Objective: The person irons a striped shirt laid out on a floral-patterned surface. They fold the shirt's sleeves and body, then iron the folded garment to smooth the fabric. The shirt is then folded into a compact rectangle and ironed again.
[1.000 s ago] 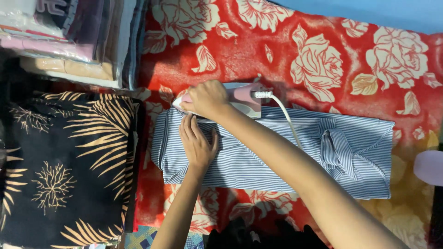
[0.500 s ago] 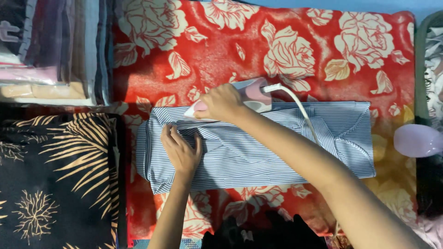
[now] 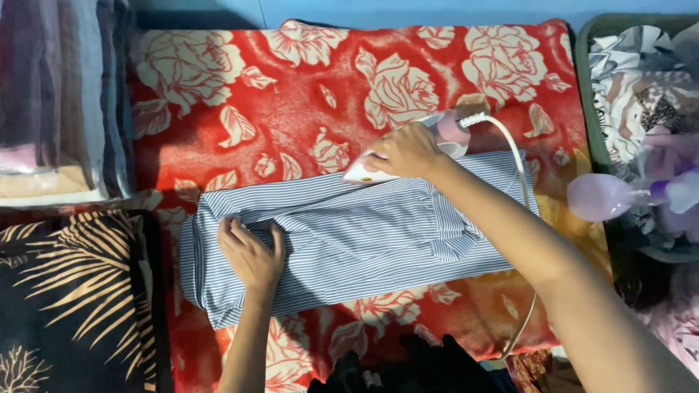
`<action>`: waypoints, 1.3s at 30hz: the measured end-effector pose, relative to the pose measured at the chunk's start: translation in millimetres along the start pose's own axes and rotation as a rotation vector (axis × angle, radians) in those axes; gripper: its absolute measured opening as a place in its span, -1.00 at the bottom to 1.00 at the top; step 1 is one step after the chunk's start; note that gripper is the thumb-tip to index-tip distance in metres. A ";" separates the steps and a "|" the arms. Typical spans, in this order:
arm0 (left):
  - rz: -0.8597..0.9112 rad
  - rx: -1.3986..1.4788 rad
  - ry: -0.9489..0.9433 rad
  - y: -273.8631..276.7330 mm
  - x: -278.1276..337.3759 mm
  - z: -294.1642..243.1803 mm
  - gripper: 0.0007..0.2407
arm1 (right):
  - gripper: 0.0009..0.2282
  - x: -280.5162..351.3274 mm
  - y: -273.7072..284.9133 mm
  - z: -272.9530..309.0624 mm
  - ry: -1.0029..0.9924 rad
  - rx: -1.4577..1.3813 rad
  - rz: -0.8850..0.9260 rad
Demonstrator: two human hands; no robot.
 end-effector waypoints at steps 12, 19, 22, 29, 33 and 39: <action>0.009 0.002 0.000 3.4 -2.0 -6.1 -0.50 | -0.77 99.7 -3.4 -119.2 -0.201 0.149 0.086; 0.003 -0.028 -0.011 2.6 -1.6 -7.0 -0.50 | -0.76 133.1 -9.8 -131.5 -0.348 0.178 0.151; 0.006 -0.035 -0.006 1.0 -1.3 -8.6 -0.50 | -0.72 136.3 -7.0 -144.6 -0.469 0.248 0.148; 0.003 -0.053 0.000 0.6 -4.8 -8.8 -0.49 | -0.71 149.9 -8.7 -148.9 -0.454 0.227 0.157; 0.007 -0.033 0.002 5.4 -5.0 -14.5 -0.50 | -0.74 152.7 -1.7 -136.3 -0.348 0.208 0.151; -0.008 -0.030 -0.003 3.1 -4.4 -12.4 -0.50 | -0.68 136.5 -8.4 -120.7 -0.317 0.201 0.073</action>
Point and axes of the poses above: each hand's wrist, its own x-axis away from the middle knuckle, its own y-axis out of the back of the hand, z = x × y, the point moved 3 cm from there along -x, towards the middle knuckle, and after that the axes turned 1 degree about y, right-handed, at the moved point
